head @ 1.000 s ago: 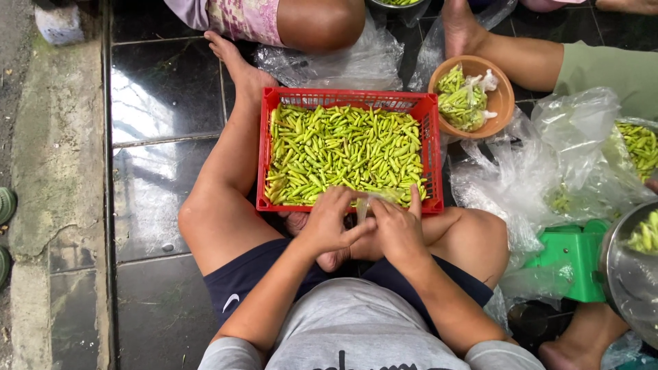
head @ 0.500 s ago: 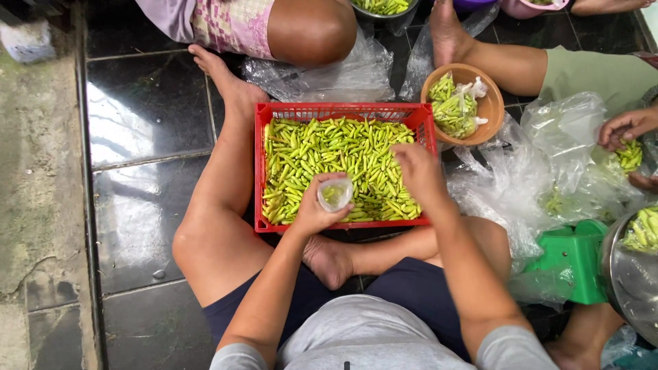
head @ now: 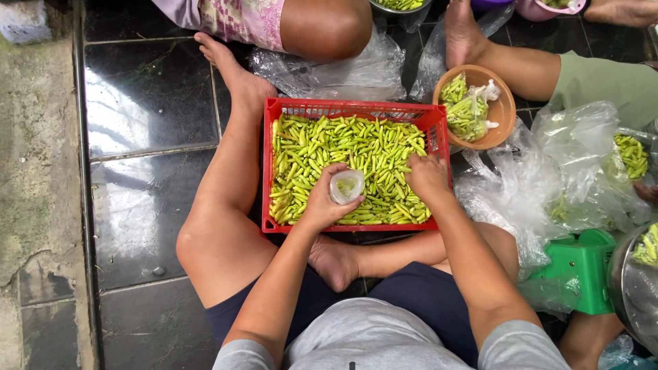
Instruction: Bagging small green peppers from a crate into plastic bags
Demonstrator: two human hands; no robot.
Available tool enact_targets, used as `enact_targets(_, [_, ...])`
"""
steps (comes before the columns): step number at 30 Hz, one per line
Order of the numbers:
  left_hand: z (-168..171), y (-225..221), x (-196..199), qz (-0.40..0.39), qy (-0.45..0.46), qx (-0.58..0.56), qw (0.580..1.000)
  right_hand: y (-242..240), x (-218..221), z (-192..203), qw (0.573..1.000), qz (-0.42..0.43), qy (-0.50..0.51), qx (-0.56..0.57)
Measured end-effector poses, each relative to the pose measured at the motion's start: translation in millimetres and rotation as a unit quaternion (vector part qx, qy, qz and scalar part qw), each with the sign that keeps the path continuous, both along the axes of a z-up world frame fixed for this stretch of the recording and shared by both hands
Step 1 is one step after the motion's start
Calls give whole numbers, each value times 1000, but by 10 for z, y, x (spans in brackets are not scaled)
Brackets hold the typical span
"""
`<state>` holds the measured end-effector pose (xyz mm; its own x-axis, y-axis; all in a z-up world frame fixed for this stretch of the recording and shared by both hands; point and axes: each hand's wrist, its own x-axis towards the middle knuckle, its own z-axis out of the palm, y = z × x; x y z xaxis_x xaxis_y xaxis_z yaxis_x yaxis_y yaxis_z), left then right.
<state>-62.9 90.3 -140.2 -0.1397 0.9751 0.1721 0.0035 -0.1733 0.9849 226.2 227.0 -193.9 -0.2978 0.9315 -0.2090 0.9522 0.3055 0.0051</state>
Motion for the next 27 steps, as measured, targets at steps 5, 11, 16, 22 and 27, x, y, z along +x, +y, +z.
enact_targets(5, [141, -16, -20, -7, 56, -11, 998, -498, -515, 1299, 957, 16, 287, -44])
enact_targets(11, [71, -18, -1, -9, 88, 0, 996, -794, -988, 2018, 921, 131, 364, -45])
enact_targets(16, [41, -26, -5, 7, 67, 10, 998, -167, -624, 1492, 917, 134, 374, 16])
enact_targets(22, [14, -26, 28, 33, 74, 27, 996, 220, -75, 449, 970, 48, -167, 172])
enact_targets(27, [10, -18, 30, 27, 65, 8, 997, -51, -380, 587, 963, 14, -231, 141])
